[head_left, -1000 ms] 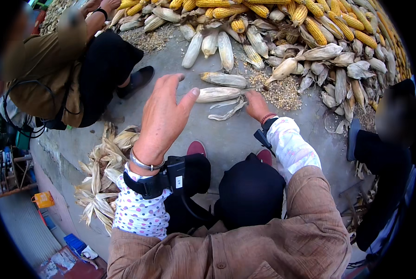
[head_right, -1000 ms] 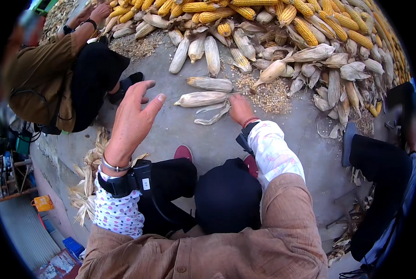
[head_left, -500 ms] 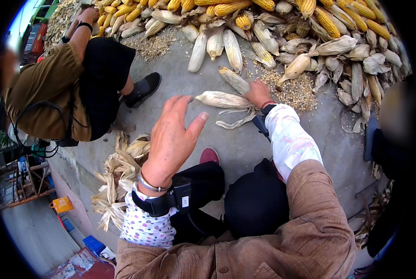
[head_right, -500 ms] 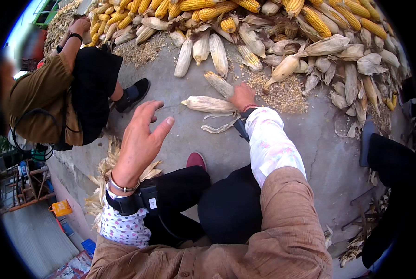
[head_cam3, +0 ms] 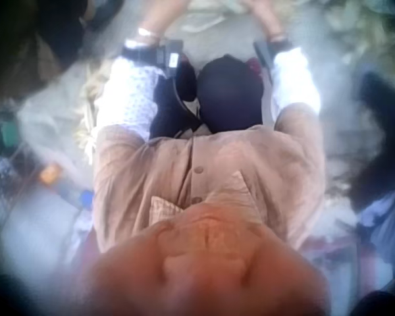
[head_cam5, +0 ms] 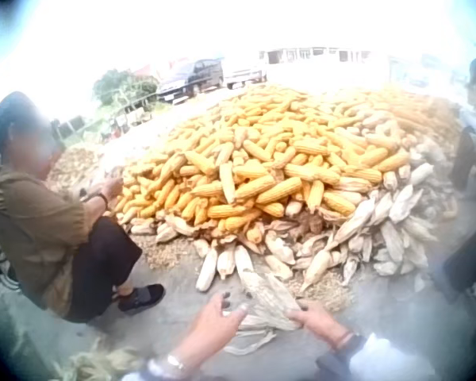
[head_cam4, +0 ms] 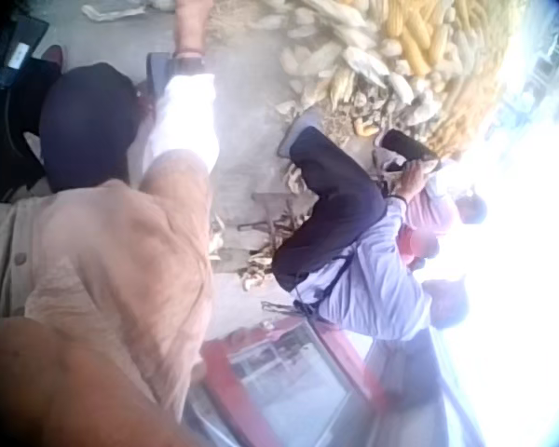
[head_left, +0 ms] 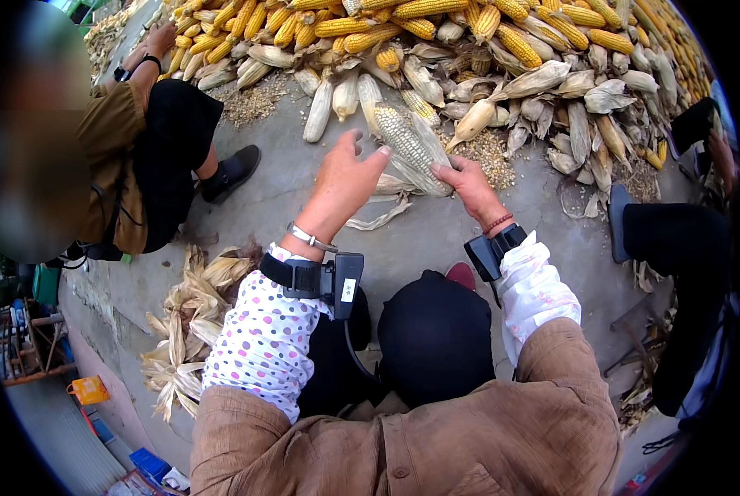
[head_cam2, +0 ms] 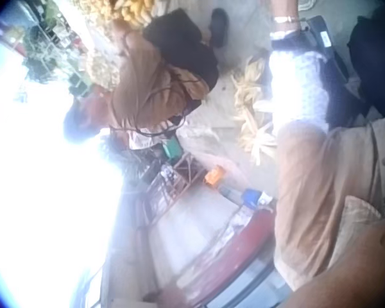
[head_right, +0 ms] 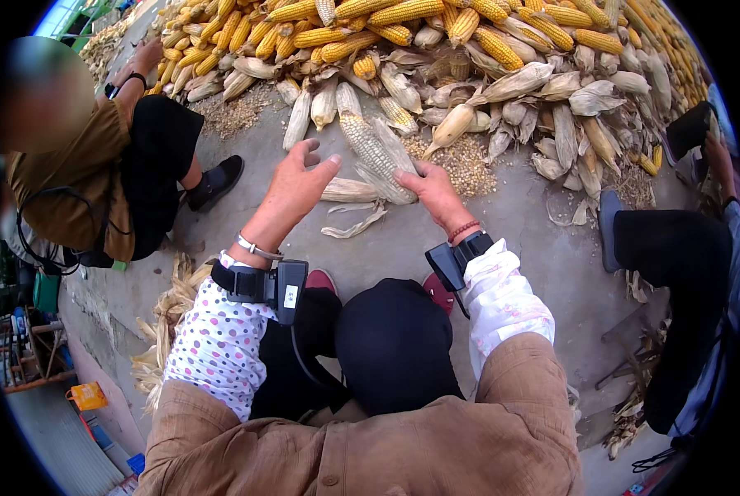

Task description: The person sits on a low stool and shucks corn cobs by hand, removing the husks and silk. They repeatedly pick up cobs from a large pile, peel them, and toss the cleaned cobs onto a separate pile.

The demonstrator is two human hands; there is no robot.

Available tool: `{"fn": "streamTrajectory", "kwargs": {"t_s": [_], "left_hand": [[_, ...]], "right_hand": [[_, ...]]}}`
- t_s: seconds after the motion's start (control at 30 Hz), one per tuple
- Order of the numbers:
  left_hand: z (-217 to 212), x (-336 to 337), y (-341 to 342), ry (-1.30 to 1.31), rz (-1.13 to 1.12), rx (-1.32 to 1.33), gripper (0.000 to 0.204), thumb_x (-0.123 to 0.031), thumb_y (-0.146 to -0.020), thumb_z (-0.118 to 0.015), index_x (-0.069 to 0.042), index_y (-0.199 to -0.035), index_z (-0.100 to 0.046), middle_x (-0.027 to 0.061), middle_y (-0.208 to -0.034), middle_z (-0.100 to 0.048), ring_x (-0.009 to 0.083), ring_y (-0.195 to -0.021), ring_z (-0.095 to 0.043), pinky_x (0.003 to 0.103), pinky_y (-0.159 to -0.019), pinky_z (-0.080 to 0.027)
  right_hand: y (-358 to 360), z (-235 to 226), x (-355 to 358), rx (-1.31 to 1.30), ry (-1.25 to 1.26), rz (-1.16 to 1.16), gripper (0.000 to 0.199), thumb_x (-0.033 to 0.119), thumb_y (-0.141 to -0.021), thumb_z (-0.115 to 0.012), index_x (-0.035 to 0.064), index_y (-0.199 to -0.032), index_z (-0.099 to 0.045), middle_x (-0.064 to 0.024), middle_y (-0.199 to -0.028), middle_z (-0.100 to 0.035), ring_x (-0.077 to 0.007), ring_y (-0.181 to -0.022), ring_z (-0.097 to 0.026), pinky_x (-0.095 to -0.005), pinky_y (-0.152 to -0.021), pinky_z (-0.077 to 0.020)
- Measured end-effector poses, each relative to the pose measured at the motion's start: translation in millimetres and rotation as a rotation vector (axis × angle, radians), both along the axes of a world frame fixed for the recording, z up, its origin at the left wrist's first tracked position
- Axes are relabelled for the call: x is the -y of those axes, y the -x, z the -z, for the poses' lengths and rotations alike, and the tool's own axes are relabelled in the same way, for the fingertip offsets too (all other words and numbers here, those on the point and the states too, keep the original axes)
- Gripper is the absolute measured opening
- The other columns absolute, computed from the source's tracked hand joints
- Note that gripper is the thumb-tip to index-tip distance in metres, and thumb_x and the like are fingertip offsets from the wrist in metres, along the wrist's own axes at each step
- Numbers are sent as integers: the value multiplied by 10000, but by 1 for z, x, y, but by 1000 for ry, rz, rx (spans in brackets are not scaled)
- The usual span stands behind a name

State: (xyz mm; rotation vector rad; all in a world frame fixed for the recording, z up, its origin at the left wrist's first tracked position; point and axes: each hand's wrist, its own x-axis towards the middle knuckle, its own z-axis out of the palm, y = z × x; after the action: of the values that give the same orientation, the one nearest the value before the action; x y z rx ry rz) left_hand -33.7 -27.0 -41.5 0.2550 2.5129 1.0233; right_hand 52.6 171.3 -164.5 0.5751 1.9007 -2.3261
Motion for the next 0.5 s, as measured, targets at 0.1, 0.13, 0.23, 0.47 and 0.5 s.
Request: {"fn": "streamTrajectory", "kwargs": {"t_s": [0.1, 0.13, 0.23, 0.47, 0.5], "left_hand": [[11, -20, 2, -295, -224, 364, 616, -426, -855, -575, -53, -1319, -417, 128, -1301, -469, 336, -1080, -529, 416, -877, -436], [12, -21, 2, -399, -220, 464, 603, -436, -860, -564, -66, -1315, -422, 115, -1308, -458, 337, -1083, -522, 431, -880, -430], [14, -26, -2, -652, -270, 733, 439, -416, -856, -574, -98, -1154, -522, 62, -1118, -564, 243, -1031, -528, 503, -888, -374], [19, -39, -9, -801, -355, 858, 353, -350, -868, -585, -120, -1132, -542, 29, -1057, -586, 213, -974, -554, 447, -886, -414], [19, -39, -9, -814, -328, 834, 334, -317, -866, -591, -103, -1119, -546, 33, -1039, -593, 209, -960, -564, 427, -878, -429]], "right_hand": [[-15, -41, 5, -129, -249, -41, 342, 189, -814, -664, -44, -1058, -610, -54, -965, -593, -116, -871, -545, -253, -789, -433], [-20, -50, 7, -181, -373, -43, 336, 189, -810, -667, -39, -1051, -614, -50, -952, -579, -120, -877, -537, -256, -792, -427], [-30, -67, 12, -354, -563, -48, 282, 172, -815, -649, -26, -1014, -619, -58, -898, -533, -145, -869, -510, -269, -792, -406], [-39, -53, 10, -252, -357, 161, 305, 181, -836, -601, -34, -1051, -612, -87, -1000, -597, -173, -928, -551, -291, -838, -427], [-38, -49, 9, -225, -315, 209, 301, 177, -840, -595, -39, -1049, -610, -83, -1023, -600, -168, -936, -553, -290, -841, -428]]}}
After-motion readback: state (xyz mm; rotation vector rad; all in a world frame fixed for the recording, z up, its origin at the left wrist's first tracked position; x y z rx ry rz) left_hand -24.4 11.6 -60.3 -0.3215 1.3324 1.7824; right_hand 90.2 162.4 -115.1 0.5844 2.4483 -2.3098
